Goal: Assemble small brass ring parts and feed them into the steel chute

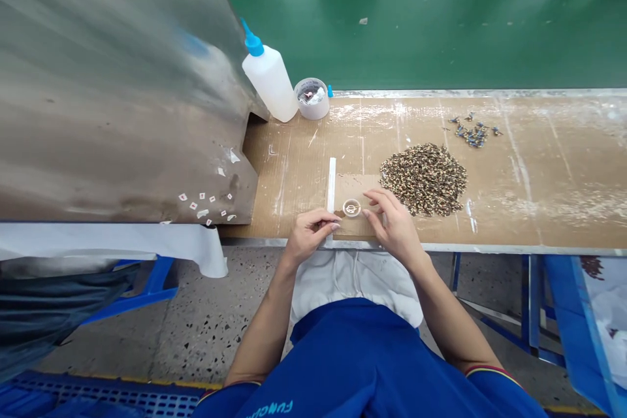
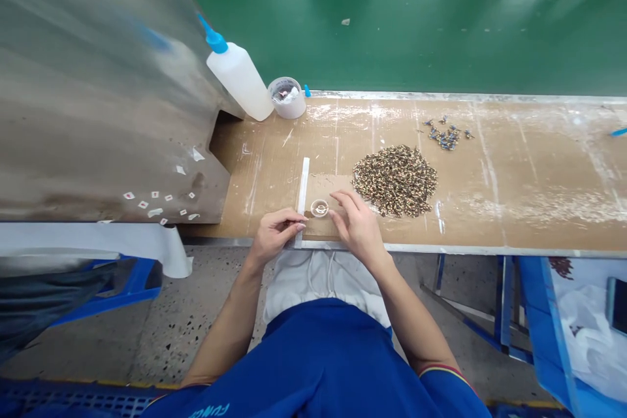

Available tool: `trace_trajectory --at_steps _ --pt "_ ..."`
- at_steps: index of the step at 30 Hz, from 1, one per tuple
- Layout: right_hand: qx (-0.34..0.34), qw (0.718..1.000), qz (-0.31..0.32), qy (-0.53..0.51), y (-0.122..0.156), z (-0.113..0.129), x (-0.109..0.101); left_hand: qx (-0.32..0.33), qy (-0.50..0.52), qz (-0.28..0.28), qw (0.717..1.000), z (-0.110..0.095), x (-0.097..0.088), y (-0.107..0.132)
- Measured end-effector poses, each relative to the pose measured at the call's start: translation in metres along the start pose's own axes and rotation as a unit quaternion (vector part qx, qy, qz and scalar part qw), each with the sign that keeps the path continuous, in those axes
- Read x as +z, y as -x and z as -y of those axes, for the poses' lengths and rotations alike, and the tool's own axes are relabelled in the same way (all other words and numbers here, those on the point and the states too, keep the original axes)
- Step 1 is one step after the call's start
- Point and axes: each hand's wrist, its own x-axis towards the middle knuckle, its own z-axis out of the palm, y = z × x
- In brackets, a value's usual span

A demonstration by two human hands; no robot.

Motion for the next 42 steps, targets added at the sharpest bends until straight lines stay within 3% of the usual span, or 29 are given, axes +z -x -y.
trace_trajectory --at_steps 4,7,9,16,24,30,42 --pt "0.030 0.993 -0.097 0.059 0.024 -0.014 -0.024 -0.007 -0.001 -0.007 1.000 0.002 0.002 0.000" --pt "0.063 0.972 -0.177 0.142 0.042 -0.026 -0.045 -0.009 -0.002 -0.007 1.000 0.003 0.003 0.000" --pt "0.075 0.963 -0.194 0.172 0.051 -0.034 -0.055 -0.008 -0.003 -0.009 1.000 0.002 0.004 0.000" --pt "0.086 0.974 -0.112 0.176 0.058 -0.040 -0.049 -0.016 -0.004 -0.012 1.000 0.000 0.003 0.000" --pt "0.092 0.959 -0.116 0.242 0.048 -0.041 -0.038 -0.022 -0.005 -0.022 1.000 0.003 0.004 0.002" --pt "0.061 0.960 -0.098 0.255 0.045 -0.036 -0.034 -0.019 -0.014 -0.015 1.000 0.003 0.002 0.003" --pt "0.032 0.961 -0.052 0.271 0.045 -0.040 -0.043 -0.019 -0.015 -0.008 1.000 0.000 0.001 0.003"
